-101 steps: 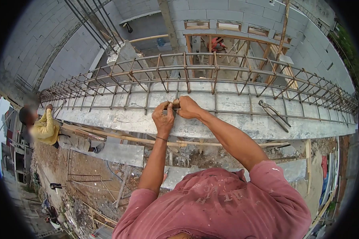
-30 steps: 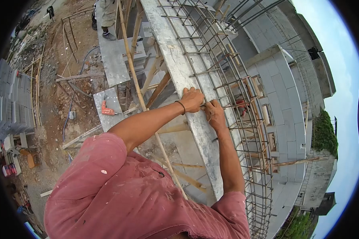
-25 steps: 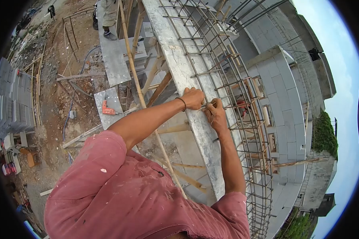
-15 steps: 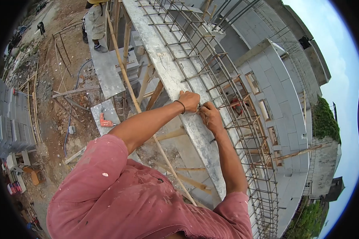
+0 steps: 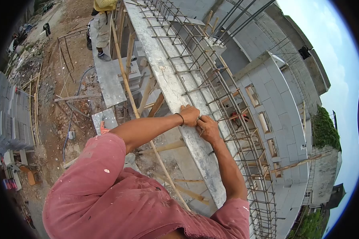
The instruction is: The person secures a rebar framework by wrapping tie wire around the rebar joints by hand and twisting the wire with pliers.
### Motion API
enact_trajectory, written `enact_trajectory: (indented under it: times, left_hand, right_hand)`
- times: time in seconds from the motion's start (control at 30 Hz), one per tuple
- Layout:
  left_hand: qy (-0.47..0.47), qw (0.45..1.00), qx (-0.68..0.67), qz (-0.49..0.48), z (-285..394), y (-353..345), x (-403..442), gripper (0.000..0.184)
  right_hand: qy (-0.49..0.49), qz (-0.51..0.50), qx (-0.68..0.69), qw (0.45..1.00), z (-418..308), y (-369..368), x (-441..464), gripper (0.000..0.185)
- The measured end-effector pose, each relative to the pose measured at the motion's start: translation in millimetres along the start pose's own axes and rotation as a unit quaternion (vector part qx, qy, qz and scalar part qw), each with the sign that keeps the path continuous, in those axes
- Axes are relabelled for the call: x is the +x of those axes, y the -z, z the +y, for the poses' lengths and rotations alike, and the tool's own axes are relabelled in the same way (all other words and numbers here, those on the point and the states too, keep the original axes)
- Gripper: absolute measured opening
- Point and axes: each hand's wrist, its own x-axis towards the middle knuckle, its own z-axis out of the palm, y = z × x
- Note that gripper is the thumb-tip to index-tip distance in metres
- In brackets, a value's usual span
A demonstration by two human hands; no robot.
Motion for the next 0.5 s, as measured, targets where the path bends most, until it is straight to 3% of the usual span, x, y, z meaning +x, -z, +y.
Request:
enact_trajectory:
  times: [0.1, 0.13, 0.17, 0.23, 0.4, 0.5]
  left_hand:
    - [-0.016, 0.999, -0.030, -0.001, -14, -3, 6, 0.022]
    - [-0.013, 0.996, -0.058, -0.066, -19, 6, 9, 0.027]
    - [-0.010, 0.995, -0.064, -0.069, -26, 9, 10, 0.027]
    - [-0.084, 0.983, -0.141, -0.076, -38, 0, 11, 0.014]
    - [-0.098, 0.988, -0.118, -0.031, -39, 1, -4, 0.021]
    - [-0.111, 0.990, -0.086, 0.010, -33, 0, -17, 0.037]
  right_hand:
    - [0.011, -0.009, -0.032, 0.999, -2, 0, 2, 0.013]
    - [0.025, -0.007, -0.045, 0.999, 0, -1, 2, 0.013]
    - [0.038, -0.004, -0.058, 0.998, 2, -3, 2, 0.012]
    - [0.056, -0.011, -0.066, 0.996, 3, -3, 4, 0.012]
    - [0.104, -0.011, -0.106, 0.989, 4, -9, 10, 0.013]
    - [0.092, -0.006, -0.107, 0.990, 2, -8, 7, 0.013]
